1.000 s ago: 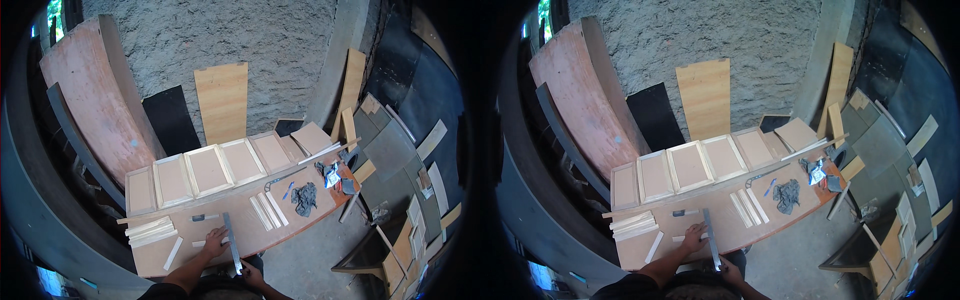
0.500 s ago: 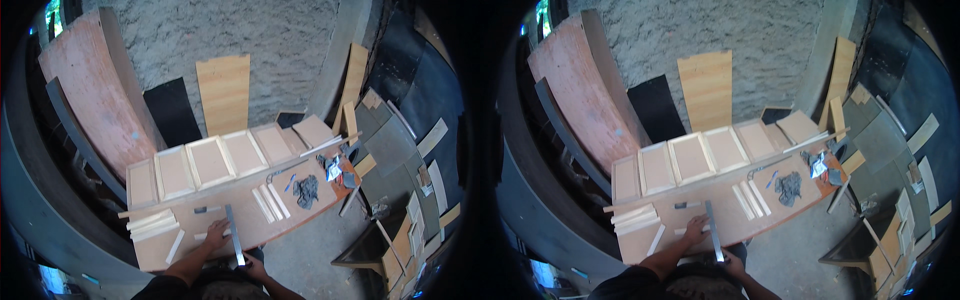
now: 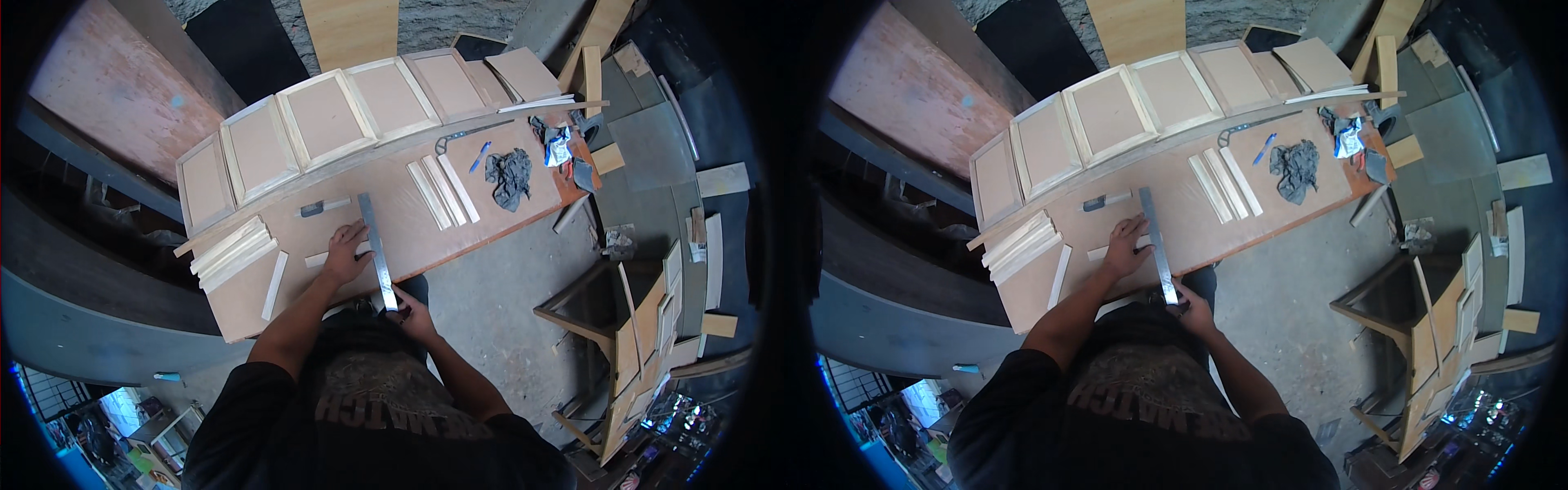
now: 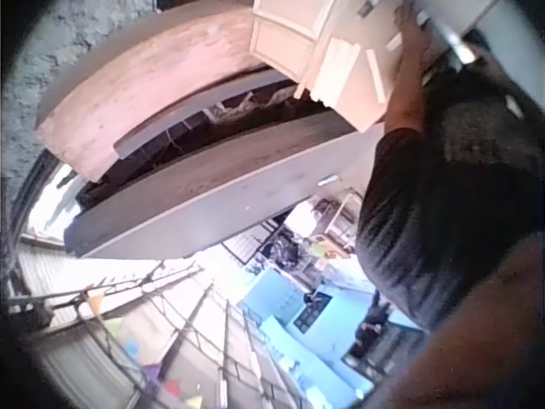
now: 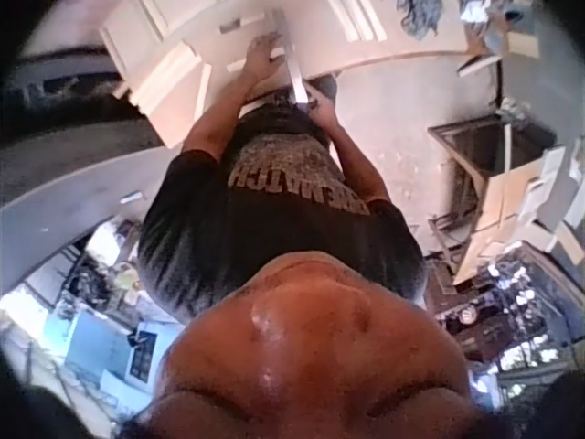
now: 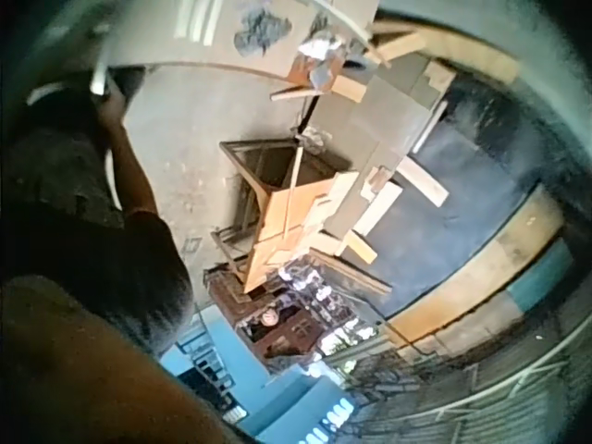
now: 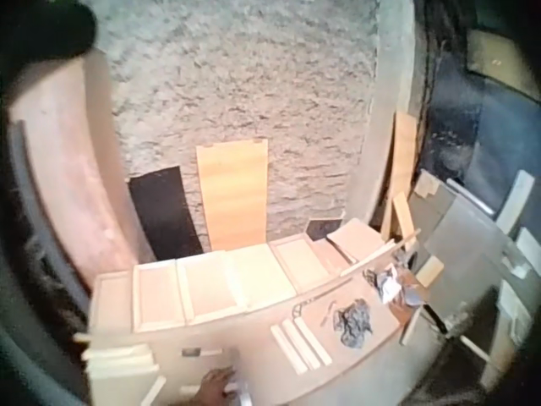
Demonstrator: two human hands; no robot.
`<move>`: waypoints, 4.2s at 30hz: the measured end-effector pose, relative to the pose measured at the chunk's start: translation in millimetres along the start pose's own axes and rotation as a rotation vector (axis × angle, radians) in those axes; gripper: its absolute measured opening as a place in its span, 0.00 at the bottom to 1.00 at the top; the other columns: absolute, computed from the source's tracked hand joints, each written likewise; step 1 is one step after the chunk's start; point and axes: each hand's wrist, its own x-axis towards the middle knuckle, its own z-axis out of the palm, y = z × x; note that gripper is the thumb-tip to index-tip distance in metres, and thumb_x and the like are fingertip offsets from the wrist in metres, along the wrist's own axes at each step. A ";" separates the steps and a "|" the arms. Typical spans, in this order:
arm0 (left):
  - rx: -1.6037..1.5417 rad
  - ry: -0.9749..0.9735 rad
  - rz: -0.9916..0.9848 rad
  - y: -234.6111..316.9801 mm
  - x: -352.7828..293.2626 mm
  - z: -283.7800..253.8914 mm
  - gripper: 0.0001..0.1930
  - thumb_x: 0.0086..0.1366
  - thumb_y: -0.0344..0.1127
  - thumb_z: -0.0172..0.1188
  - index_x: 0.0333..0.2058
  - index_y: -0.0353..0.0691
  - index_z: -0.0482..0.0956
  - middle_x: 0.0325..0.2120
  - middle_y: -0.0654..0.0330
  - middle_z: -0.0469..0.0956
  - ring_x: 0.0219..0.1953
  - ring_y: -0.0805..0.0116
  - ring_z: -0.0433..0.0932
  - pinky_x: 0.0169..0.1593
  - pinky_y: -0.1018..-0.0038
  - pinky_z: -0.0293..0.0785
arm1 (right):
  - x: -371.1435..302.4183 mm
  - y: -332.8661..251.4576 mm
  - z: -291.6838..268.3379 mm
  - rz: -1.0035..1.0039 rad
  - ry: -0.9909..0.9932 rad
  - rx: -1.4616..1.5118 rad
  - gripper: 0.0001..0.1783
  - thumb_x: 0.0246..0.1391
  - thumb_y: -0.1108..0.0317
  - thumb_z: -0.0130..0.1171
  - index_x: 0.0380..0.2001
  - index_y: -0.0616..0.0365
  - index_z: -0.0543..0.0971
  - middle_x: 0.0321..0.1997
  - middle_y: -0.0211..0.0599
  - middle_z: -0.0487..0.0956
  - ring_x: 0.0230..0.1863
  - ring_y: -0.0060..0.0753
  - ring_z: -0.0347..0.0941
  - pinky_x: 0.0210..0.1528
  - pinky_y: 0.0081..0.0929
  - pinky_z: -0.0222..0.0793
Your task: Measuring and cutting small wooden strips on a workbench.
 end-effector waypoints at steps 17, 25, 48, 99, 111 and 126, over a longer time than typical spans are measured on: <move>-0.029 -0.040 -0.013 0.7 -1.8 -7.3 0.43 0.55 0.47 0.75 0.68 0.41 0.70 0.70 0.54 0.65 0.68 0.50 0.63 0.72 0.57 0.58 | -3.5 -12.7 -6.6 0.019 -0.053 -0.002 0.46 0.49 0.74 0.75 0.72 0.44 0.70 0.24 0.28 0.75 0.27 0.20 0.70 0.37 0.23 0.72; -0.027 -0.036 -0.017 0.4 -1.3 -6.7 0.43 0.54 0.47 0.75 0.67 0.41 0.70 0.70 0.53 0.66 0.68 0.50 0.64 0.72 0.57 0.59 | -3.4 -13.1 -8.1 0.022 -0.061 -0.005 0.45 0.50 0.73 0.75 0.72 0.45 0.70 0.25 0.31 0.78 0.27 0.20 0.72 0.37 0.24 0.73; -0.012 -0.048 -0.023 1.5 -2.5 -8.1 0.42 0.55 0.48 0.75 0.67 0.40 0.71 0.71 0.53 0.65 0.69 0.50 0.63 0.72 0.57 0.58 | -3.5 -19.3 -12.2 0.085 -0.120 -0.015 0.46 0.53 0.74 0.74 0.74 0.44 0.67 0.27 0.24 0.76 0.31 0.16 0.70 0.42 0.20 0.72; -0.005 -0.030 0.000 0.0 -0.5 -4.2 0.42 0.51 0.45 0.77 0.64 0.39 0.74 0.69 0.54 0.66 0.66 0.50 0.65 0.69 0.57 0.62 | 149.5 -55.5 -15.6 0.045 0.206 0.626 0.05 0.60 0.76 0.66 0.38 0.67 0.83 0.36 0.40 0.86 0.36 0.25 0.83 0.42 0.21 0.79; -0.031 -0.016 0.007 -3.4 -0.9 -1.9 0.42 0.51 0.44 0.78 0.64 0.40 0.74 0.69 0.55 0.66 0.67 0.50 0.64 0.70 0.57 0.62 | 153.7 -59.6 -16.5 0.031 0.175 0.478 0.06 0.61 0.74 0.66 0.39 0.66 0.82 0.34 0.39 0.86 0.34 0.25 0.84 0.38 0.22 0.80; -0.011 -0.012 0.014 -3.3 -1.1 -1.6 0.42 0.51 0.44 0.77 0.65 0.40 0.74 0.69 0.55 0.66 0.68 0.49 0.63 0.70 0.56 0.62 | 154.0 -56.0 -17.9 0.044 0.134 0.440 0.06 0.63 0.73 0.65 0.40 0.64 0.82 0.34 0.36 0.86 0.34 0.24 0.83 0.36 0.22 0.78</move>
